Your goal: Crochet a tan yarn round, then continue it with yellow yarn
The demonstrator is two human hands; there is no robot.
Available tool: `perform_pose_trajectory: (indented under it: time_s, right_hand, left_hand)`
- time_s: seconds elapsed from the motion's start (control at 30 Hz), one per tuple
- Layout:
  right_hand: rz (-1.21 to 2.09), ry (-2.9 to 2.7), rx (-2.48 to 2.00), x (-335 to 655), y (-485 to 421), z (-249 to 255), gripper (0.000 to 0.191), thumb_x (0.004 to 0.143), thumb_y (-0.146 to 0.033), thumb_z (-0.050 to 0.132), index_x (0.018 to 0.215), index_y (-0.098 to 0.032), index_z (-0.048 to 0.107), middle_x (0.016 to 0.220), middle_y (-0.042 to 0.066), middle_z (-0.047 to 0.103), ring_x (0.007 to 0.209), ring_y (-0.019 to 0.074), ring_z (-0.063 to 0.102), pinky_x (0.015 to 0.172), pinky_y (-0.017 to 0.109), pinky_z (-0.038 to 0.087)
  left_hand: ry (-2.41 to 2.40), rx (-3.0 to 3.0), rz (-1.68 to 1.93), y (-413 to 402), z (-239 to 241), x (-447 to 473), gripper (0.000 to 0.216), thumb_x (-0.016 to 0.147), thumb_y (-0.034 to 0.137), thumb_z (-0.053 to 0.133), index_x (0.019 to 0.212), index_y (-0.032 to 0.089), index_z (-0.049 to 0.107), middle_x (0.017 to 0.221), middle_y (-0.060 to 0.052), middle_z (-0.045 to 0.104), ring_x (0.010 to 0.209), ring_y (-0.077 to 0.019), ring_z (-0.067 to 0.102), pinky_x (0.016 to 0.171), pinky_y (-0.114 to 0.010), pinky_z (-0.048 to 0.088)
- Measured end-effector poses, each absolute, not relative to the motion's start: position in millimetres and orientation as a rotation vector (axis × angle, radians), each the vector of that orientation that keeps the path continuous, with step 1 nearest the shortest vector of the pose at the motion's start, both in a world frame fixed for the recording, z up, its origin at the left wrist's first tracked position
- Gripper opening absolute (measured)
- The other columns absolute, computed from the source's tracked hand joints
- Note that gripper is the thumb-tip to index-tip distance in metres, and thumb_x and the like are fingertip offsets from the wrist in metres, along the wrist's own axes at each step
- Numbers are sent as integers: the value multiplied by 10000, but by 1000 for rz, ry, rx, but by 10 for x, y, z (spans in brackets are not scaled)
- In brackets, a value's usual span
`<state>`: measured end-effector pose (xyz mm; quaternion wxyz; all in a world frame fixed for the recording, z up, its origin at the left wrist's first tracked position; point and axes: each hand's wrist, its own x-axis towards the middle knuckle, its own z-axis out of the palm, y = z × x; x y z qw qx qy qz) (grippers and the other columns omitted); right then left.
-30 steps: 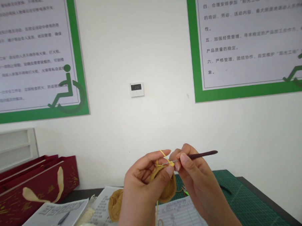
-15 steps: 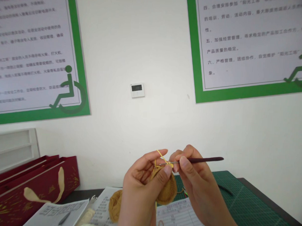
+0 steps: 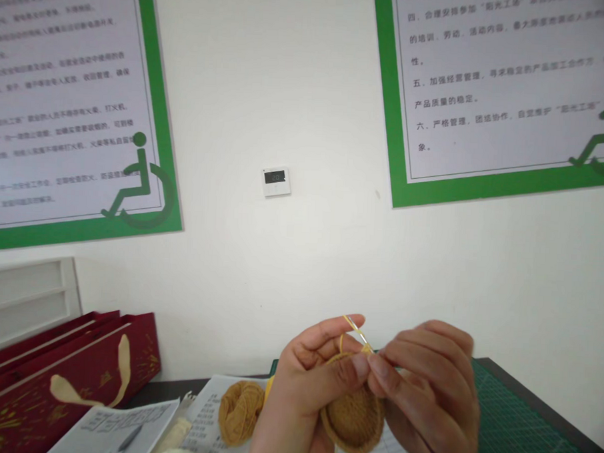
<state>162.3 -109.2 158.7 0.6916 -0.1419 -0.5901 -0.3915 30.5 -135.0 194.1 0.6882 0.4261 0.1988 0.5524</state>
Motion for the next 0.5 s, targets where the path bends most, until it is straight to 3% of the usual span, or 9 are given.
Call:
perform_pose_trajectory:
  time_s: [0.13,0.3,0.5]
  right_hand:
    - [-247,-1375,-158,1531,-1032,1597,107,891,-158,546,942,-207,626,745,19,627,686,172,575,695,410,443]
    - [169,-1205,-81,1463,-1080,1613,98,939,-237,505,920,-211,598,694,1,549,664,153,527,655,349,403]
    - [741,-1146,-125,1456,-1134,1682,240,976,-329,420,812,-209,546,639,-17,462,613,128,433,589,277,359]
  left_hand:
    - [473,963,1214,-1308,1955,237,328,547,119,837,861,156,749,693,-27,673,591,-99,605,589,-191,465]
    - [518,1016,1220,-1250,1968,146,321,518,112,849,822,161,758,691,-12,659,576,-80,584,568,-175,450]
    - [555,1111,1253,-1266,1979,136,234,526,128,849,740,148,755,650,-18,661,546,-84,565,536,-183,440]
